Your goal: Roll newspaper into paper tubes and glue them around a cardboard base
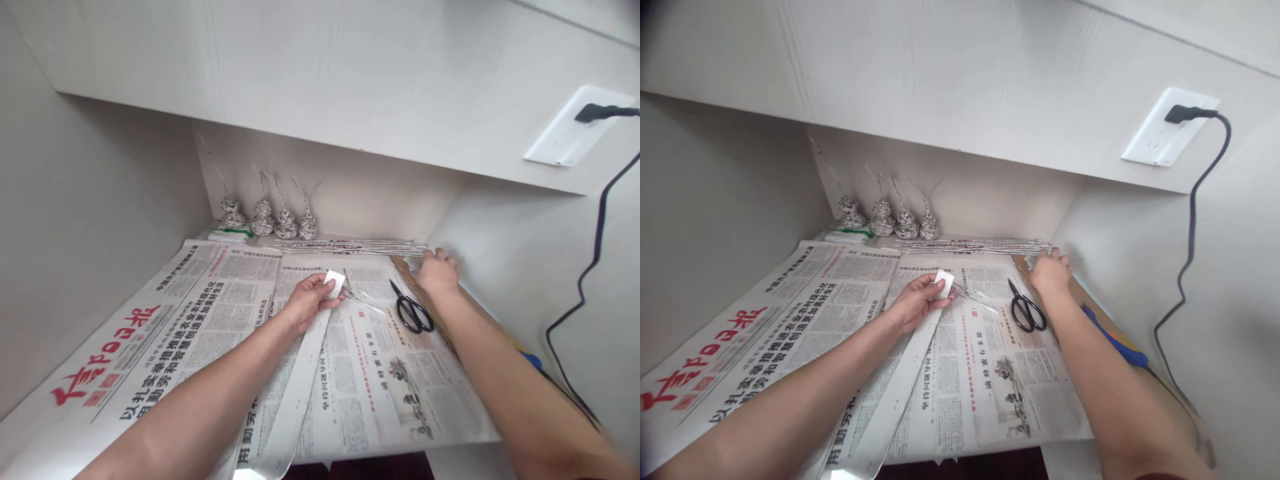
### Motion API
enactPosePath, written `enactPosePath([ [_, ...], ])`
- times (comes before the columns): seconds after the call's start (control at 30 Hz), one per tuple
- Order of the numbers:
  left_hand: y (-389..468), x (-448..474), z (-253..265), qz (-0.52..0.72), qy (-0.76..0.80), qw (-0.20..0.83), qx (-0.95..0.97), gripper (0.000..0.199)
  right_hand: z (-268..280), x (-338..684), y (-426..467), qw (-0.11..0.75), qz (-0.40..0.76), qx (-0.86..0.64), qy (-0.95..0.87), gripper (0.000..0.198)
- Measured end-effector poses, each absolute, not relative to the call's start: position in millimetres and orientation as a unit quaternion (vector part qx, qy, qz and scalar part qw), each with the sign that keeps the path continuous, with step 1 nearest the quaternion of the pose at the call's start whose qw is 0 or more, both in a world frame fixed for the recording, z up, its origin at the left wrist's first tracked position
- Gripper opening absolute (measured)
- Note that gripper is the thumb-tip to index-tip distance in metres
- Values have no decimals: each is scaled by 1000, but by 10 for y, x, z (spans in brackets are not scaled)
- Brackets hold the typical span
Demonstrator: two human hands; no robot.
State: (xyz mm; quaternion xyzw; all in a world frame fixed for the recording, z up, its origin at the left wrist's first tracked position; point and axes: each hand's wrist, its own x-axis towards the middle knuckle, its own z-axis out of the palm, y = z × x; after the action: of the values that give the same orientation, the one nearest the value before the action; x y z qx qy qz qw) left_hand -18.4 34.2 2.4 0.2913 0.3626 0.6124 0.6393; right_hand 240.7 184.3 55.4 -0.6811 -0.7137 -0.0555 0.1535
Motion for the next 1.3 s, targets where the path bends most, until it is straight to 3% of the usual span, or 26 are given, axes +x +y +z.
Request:
enactPosePath([
  [0.03, 341, -185, 21, 612, 367, 636, 292, 25, 572, 2274, 1762, 232, 42, -642, -729, 32],
  [0.07, 340, -187, 16, 612, 372, 634, 293, 25, 575, 2132, 1677, 246, 95, -615, -743, 28],
  [0.17, 347, -196, -11, 617, 382, 622, 295, 24, 495, 1704, 1413, 243, 218, -550, -768, 36],
  [0.3, 365, -215, -45, 632, 380, 606, 298, 21, 294, 1363, 1126, 271, 548, -378, -695, 32],
  [0.37, 365, -217, -44, 631, 383, 604, 300, 21, 212, 1333, 1053, 276, 612, -326, -665, 31],
  [0.7, 350, -172, -64, 604, 448, 582, 309, 29, 26, 1399, 1037, 283, 575, -351, -683, 41],
  [1.3, 380, -176, -147, 606, 447, 559, 346, 29, 12, 1381, 1031, 271, 612, -345, -658, 30],
])
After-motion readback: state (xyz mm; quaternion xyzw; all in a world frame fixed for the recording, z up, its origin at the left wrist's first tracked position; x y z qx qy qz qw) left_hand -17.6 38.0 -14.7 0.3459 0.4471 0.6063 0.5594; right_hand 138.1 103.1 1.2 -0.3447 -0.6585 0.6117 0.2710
